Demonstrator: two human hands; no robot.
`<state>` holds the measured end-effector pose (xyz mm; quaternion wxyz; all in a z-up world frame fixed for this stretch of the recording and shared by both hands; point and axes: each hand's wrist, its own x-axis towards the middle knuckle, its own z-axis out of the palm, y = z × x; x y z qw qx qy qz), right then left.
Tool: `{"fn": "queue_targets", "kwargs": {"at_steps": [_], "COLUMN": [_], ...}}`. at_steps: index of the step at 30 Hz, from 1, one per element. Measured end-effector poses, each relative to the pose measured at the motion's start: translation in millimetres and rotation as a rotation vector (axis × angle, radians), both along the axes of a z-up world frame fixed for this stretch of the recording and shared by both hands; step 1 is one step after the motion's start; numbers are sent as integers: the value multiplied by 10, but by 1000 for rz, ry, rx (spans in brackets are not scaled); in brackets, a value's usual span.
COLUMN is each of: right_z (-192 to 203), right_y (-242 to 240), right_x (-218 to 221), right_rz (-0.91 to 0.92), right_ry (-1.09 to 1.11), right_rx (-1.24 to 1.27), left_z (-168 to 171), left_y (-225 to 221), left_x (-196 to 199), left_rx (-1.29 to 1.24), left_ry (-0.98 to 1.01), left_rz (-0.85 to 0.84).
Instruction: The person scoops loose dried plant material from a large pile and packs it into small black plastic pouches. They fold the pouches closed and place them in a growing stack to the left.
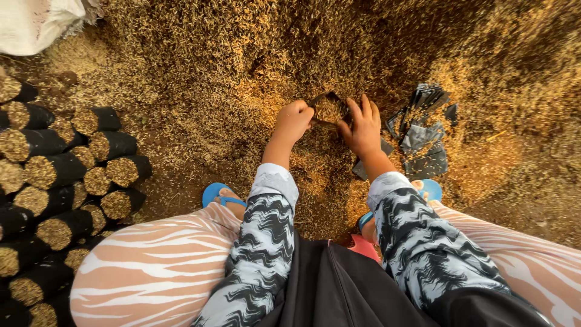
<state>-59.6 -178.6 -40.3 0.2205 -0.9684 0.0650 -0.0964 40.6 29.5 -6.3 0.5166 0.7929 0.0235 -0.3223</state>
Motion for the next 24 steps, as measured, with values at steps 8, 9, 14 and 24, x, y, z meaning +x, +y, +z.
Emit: {"fn": "queue_targets", "kwargs": {"at_steps": [8,9,14,24], "right_z": [-107,-183,-449,175], "right_y": [264,227,-82,-327], "right_x": [-162,-182,-177,217], "right_rz": [100,102,-20,-324], "right_ry": [128,117,159,9], "right_rx": [-163,-144,68,1537], "left_z": [12,-19,-191,-667], "left_y": [10,-1,-96,-268], "left_x": [-20,-31,-127,-376], "left_rx": [-17,0,-5,149], "left_ry": [10,26,43,-133], "left_rz": [44,30,-9,-31]}}
